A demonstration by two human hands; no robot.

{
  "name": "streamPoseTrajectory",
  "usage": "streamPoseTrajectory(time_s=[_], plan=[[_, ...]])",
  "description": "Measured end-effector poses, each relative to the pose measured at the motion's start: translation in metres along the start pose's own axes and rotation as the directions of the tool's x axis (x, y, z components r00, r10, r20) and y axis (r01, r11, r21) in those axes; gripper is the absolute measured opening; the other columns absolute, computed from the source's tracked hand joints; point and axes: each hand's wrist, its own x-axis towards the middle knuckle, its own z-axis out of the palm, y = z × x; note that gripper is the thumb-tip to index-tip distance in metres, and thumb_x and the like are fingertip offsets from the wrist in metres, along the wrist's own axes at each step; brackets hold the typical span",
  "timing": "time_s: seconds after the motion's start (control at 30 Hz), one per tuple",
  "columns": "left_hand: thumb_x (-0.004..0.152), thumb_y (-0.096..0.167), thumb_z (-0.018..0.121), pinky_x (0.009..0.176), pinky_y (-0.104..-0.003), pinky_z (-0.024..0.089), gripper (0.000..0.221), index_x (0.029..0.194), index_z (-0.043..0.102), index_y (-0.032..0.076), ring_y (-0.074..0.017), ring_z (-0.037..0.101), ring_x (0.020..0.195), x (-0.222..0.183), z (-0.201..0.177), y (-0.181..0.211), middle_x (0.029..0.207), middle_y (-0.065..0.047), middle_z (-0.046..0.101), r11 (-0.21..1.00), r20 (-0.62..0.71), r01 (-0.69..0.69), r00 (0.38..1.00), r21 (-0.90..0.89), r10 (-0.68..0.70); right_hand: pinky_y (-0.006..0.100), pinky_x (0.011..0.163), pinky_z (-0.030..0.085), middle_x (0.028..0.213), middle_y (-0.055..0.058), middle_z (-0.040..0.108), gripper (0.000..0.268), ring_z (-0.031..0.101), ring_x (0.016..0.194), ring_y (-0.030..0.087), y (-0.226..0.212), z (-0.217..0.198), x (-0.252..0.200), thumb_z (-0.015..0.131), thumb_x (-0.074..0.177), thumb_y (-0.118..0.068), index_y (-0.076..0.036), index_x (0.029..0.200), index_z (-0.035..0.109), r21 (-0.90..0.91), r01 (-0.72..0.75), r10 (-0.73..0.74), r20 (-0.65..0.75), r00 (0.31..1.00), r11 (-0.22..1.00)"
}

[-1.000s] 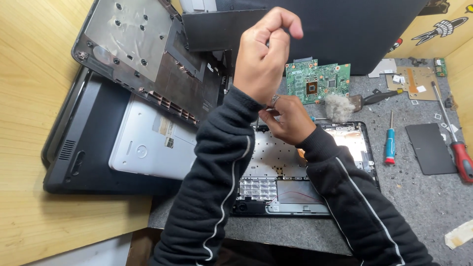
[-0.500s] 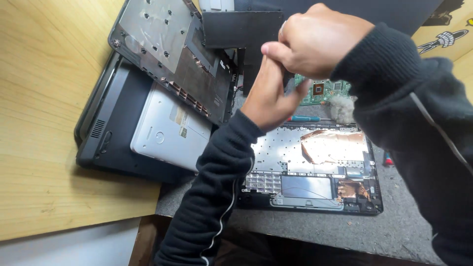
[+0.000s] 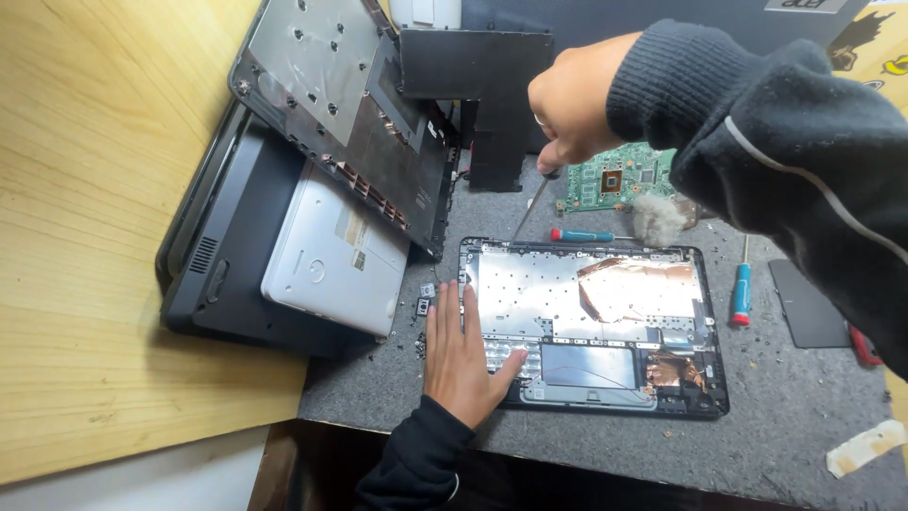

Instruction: Removing internal screws from a laptop chassis using a screwdriver to disassemble the device.

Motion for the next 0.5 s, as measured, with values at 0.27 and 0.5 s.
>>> streamPoseTrajectory(time_s=[0.27, 0.5], plan=[[0.094, 0.061, 0.062, 0.124, -0.056, 0.012, 0.102, 0.161, 0.015, 0.000, -0.0413, 0.014, 0.156, 0.002, -0.001, -0.001, 0.165, -0.029, 0.018, 0.998, 0.021, -0.006, 1.000, -0.062, 0.008, 0.039, 0.068, 0.060, 0.081, 0.006, 0.071, 0.037, 0.070, 0.074, 0.024, -0.008, 0.002, -0.012, 0.064, 0.099, -0.043, -0.010, 0.083, 0.070, -0.204, 0.247, -0.270, -0.094, 0.958, 0.947], [0.093, 0.065, 0.060, 0.124, -0.054, 0.011, 0.102, 0.162, 0.016, 0.003, -0.0400, 0.012, 0.156, 0.003, -0.001, -0.003, 0.166, -0.029, 0.016, 0.998, 0.027, -0.001, 1.000, -0.056, 0.002, 0.036, 0.061, 0.062, 0.097, 0.011, 0.069, 0.024, 0.072, 0.079, 0.024, -0.032, -0.011, -0.005, 0.068, 0.096, -0.029, -0.006, 0.103, 0.072, -0.190, 0.306, -0.314, -0.015, 0.949, 0.933]])
